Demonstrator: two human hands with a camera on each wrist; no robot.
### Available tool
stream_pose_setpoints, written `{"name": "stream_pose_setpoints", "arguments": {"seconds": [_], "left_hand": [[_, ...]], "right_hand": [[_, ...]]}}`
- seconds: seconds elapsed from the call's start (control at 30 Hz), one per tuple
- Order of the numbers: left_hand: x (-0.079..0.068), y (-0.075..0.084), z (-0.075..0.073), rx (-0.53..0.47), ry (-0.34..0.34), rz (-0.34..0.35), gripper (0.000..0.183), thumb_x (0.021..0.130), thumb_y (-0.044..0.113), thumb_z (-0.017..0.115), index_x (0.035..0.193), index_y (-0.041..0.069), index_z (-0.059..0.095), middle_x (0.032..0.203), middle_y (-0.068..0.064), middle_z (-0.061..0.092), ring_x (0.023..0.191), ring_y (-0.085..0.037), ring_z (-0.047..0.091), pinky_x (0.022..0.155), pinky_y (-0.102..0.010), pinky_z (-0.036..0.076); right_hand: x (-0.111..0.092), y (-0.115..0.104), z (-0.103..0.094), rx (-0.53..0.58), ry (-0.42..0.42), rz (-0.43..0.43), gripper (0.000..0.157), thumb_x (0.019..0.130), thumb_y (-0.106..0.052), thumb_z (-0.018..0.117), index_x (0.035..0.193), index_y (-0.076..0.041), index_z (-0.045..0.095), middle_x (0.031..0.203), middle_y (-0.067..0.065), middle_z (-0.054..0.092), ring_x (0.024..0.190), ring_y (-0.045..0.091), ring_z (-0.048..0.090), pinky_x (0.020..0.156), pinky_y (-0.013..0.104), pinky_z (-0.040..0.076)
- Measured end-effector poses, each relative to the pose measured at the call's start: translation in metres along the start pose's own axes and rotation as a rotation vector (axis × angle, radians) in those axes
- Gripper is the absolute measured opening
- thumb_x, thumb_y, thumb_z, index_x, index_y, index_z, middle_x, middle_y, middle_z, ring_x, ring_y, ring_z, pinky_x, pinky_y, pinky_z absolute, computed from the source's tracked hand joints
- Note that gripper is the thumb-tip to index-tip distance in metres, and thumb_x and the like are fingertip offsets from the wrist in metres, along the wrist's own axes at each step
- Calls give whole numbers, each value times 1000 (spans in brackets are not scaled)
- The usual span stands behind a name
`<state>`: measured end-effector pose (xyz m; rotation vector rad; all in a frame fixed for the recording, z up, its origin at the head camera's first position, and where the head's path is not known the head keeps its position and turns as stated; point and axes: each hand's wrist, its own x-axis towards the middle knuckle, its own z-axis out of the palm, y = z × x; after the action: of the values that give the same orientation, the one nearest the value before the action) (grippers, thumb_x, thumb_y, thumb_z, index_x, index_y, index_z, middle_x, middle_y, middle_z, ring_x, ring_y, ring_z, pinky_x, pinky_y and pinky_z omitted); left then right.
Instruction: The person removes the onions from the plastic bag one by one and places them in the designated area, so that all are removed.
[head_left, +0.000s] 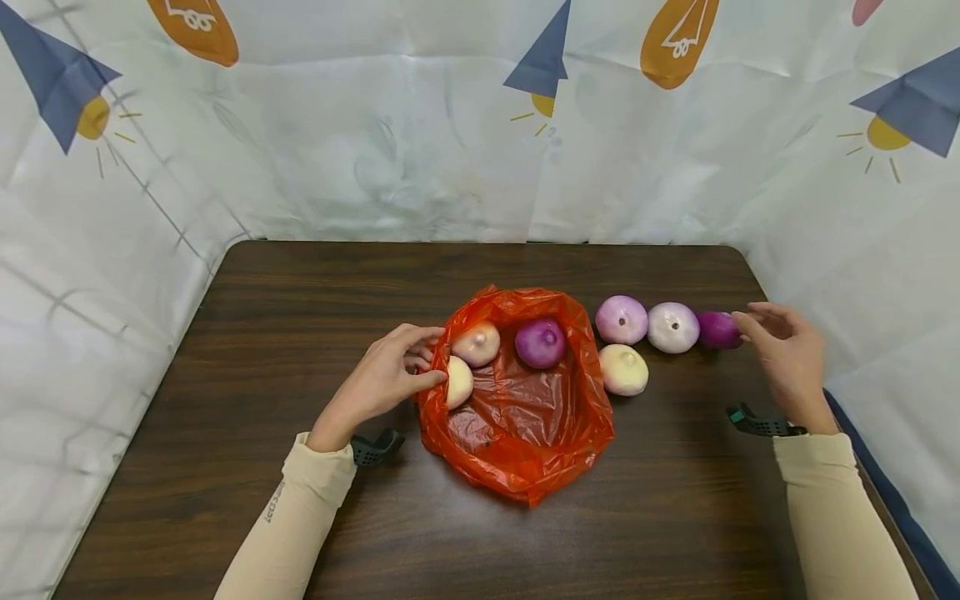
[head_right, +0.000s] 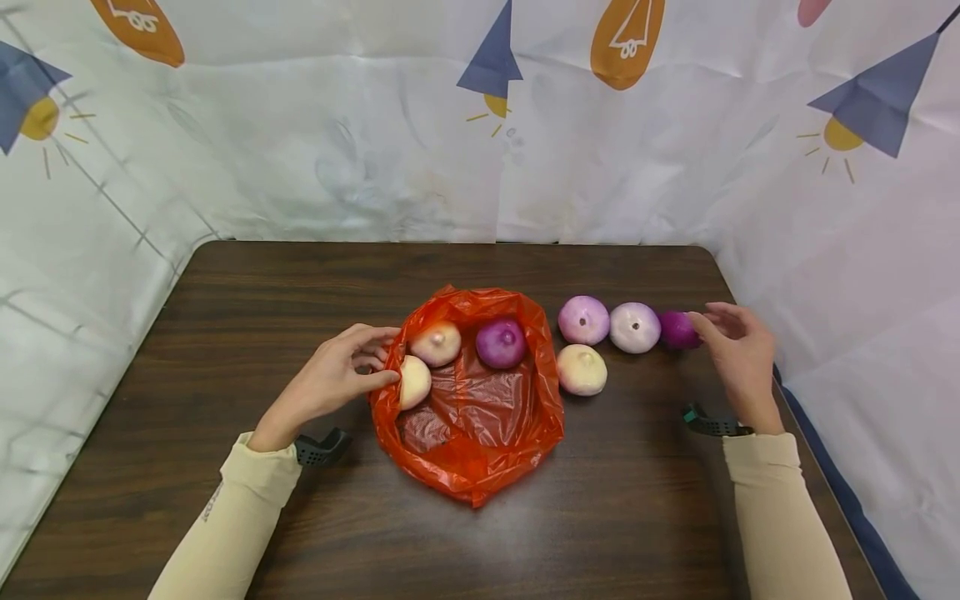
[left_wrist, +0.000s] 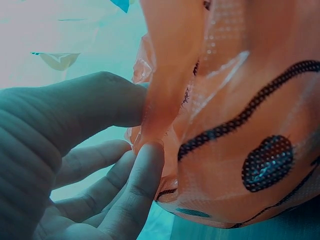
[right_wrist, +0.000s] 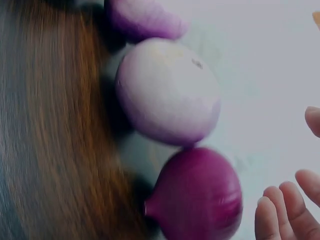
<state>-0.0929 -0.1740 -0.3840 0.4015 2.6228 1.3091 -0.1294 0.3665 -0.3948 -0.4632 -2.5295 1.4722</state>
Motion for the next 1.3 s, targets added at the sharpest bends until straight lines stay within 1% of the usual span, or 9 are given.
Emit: {"name": "stream_pose_setpoints", "arguments": {"seconds": [0.07,0.2,0.37,0.47,0.67,0.8,1.0,1.13,1.3], "left_hand": [[0,0,0,2,1,1,60,90,15,81,145,7,58,126,-13,61,105,-23,67,95,-43,62],[0,0,0,4,2,1,60,90,15,81,145,7,58,125,-13,61,104,-23,67,95,-43,62],[-1,1,-1,5,1,4,60,90,15,81,145,7,58,125,-13,61,104,-23,67,94,-42,62],[-1,2,-1,4,3,8,61,90,15,81,145,7,57,125,-13,61,104,-23,67,94,-41,62],[-2,3,-1,-1,6,6,60,90,14,81,145,7,58,126,-13,61,104,-23,66,95,-43,62],[-3,4,-2,-2,8,6,60,90,14,81,145,7,57,126,-13,61,104,-23,67,96,-43,62],[-4,5,-3,0,15,13,60,90,14,81,145,8,57,126,-13,61,104,-23,67,95,-43,62],[-5,6,-5,-3,19,16,61,90,14,81,145,8,57,127,-12,61,105,-23,68,95,-43,62],[-7,8,-7,-12,21,19,61,90,15,81,146,9,57,128,-12,61,105,-23,68,96,-44,62]], "right_hand": [[-2,-4,4,-55,-1,-34,43,94,-40,75,132,-22,64,99,-31,62,89,-8,59,69,7,47],[-5,-13,13,-80,-25,-110,37,95,-38,75,128,-25,66,101,-31,63,93,-8,59,68,9,45],[-11,-24,26,-71,-70,-204,35,96,-30,75,128,-19,66,102,-32,65,96,-10,62,71,6,48],[-16,-33,34,-75,-102,-240,37,96,-29,75,130,-17,66,105,-30,64,99,-11,62,75,4,49],[-28,-54,52,-40,-174,-309,39,95,-27,77,130,-15,66,108,-21,67,100,-7,64,85,2,50],[-36,-70,65,3,-210,-391,35,94,-19,78,127,-13,68,106,-17,68,98,-3,66,83,5,52],[-47,-90,88,74,-294,-496,34,91,-6,78,124,-5,68,103,-10,69,94,1,66,80,9,55],[-52,-100,106,95,-366,-542,33,91,-4,78,122,-5,68,104,2,69,92,2,67,82,11,57],[-59,-116,129,98,-449,-597,33,90,-6,80,121,-4,68,106,15,69,91,4,67,80,13,56]]}}
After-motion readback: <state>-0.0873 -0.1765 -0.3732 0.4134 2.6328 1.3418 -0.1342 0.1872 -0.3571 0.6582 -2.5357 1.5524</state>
